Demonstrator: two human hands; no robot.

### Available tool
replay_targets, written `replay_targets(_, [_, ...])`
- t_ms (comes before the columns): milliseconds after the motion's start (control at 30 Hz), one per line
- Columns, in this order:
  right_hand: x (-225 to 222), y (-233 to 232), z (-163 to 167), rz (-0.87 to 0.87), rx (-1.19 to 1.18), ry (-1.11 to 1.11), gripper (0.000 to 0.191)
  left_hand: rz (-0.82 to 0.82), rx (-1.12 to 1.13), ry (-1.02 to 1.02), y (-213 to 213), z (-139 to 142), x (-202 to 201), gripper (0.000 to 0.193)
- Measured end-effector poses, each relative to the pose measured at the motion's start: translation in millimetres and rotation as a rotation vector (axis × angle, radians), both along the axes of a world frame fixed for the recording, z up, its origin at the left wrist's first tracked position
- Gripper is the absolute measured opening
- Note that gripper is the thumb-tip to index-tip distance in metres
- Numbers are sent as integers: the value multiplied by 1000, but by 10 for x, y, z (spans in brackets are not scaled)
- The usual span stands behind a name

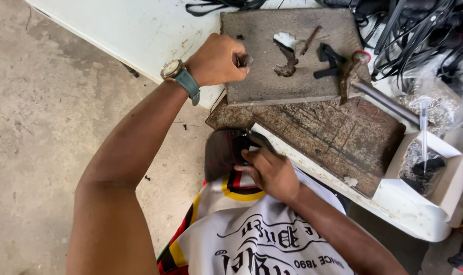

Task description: The person assembles small leather bags at a workbench. They hold a bag, thread and position a leather strap with a metal ring on its side, hammer rivets to secure the strap, mark the bag with a pen, and place finished bags into a cardboard box alongside other completed bags.

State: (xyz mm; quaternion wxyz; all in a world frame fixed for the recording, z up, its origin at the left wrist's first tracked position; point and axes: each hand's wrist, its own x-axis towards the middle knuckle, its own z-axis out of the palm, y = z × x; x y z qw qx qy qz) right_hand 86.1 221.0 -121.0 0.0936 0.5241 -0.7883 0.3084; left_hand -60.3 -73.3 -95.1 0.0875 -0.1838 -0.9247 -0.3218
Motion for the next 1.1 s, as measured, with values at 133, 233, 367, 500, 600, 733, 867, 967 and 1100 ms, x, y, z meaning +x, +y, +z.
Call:
replay_targets(133, [3,-36,-105,-46,28,43,40,45,-71,-163,-26,-110,24,20])
replay_targets(233, [43,-7,-159,-76,148,-44,41,112,-46,-193,-40,-222,172,32])
replay_targets(367, [57,10,-165,-84,90,-37,42,76,578,-214,146,-526,575,35])
replay_targets(500, [39,35,-104,-75,85,-95,42,152,612,-231,387,-672,1015,34])
replay_targets(600, [54,85,-55,-28,85,-53,44,182,701,-287,616,-557,1372,29])
replay_targets(733, [123,139,-23,105,27,97,47,80,897,-362,833,-435,1663,26])
replay_targets(867, [141,159,-11,47,46,-25,48,95,1052,-371,806,-471,1415,29])
replay_targets(967, [98,97,-28,8,61,-28,47,173,894,-359,736,-454,1169,30])
replay_targets(1100, [45,-15,-61,-38,-11,-26,44,276,838,-366,590,-358,797,27])
